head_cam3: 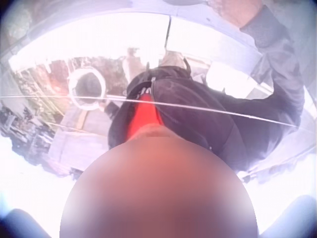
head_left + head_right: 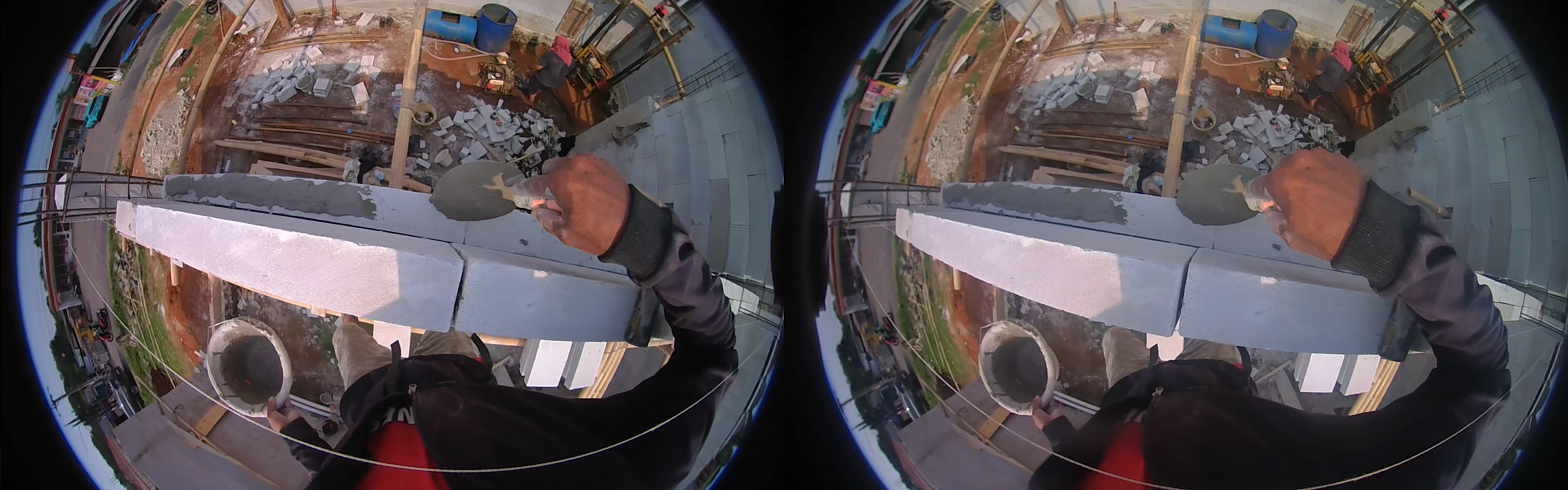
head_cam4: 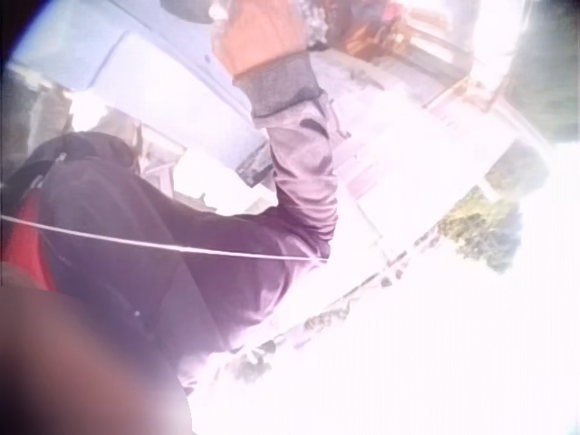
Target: The person places white stone slabs onto a bamboo scaffold, aligns them, and taps them with a hammer. The person scoops cement from a bucket with a trowel and spreads it between slabs, then measures the installed slabs with a tape measure.
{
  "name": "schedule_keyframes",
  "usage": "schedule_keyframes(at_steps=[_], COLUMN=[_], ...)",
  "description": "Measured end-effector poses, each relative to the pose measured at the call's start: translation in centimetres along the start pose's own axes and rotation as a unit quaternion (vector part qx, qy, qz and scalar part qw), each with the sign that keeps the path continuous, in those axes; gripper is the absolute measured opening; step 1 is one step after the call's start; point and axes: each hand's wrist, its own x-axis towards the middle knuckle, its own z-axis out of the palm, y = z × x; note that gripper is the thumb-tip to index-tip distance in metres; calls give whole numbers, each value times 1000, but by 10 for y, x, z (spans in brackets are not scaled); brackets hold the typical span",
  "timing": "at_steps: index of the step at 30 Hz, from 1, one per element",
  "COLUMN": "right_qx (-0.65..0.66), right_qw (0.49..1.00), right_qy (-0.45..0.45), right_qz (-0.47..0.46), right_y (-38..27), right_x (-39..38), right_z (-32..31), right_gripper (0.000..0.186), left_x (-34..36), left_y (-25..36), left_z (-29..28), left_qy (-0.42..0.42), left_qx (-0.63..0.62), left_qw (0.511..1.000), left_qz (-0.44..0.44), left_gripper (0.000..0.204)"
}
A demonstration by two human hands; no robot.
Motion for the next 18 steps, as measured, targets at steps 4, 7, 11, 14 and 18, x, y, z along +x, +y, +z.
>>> schedule_keyframes(at_steps=[4,7,11,14,18], right_qx=[-37,-52,-68,-30,-34], right_qw=[999,996,995,992,994], right_qy=[-11,65,-45,75,18], right_qz=[-3,-38,-63,-96,-100], right_y=[2,-13,-31,-40,-39], right_x=[7,18,56,66,82], right_z=[13,23,22,35,52], right_gripper=[33,32,26,27,29], left_x=[13,19,-9,-22,-23], left_y=[-4,-17,-18,-13,-12], left_z=[10,-21,-1,9,10], left_qy=[-10,-24,-19,-25,-26], left_qx=[4,25,0,0,6], left_qw=[999,999,999,999,998], left_qz=[-51,-38,-34,-39,-50], left_gripper=[45,42,39,38,40])
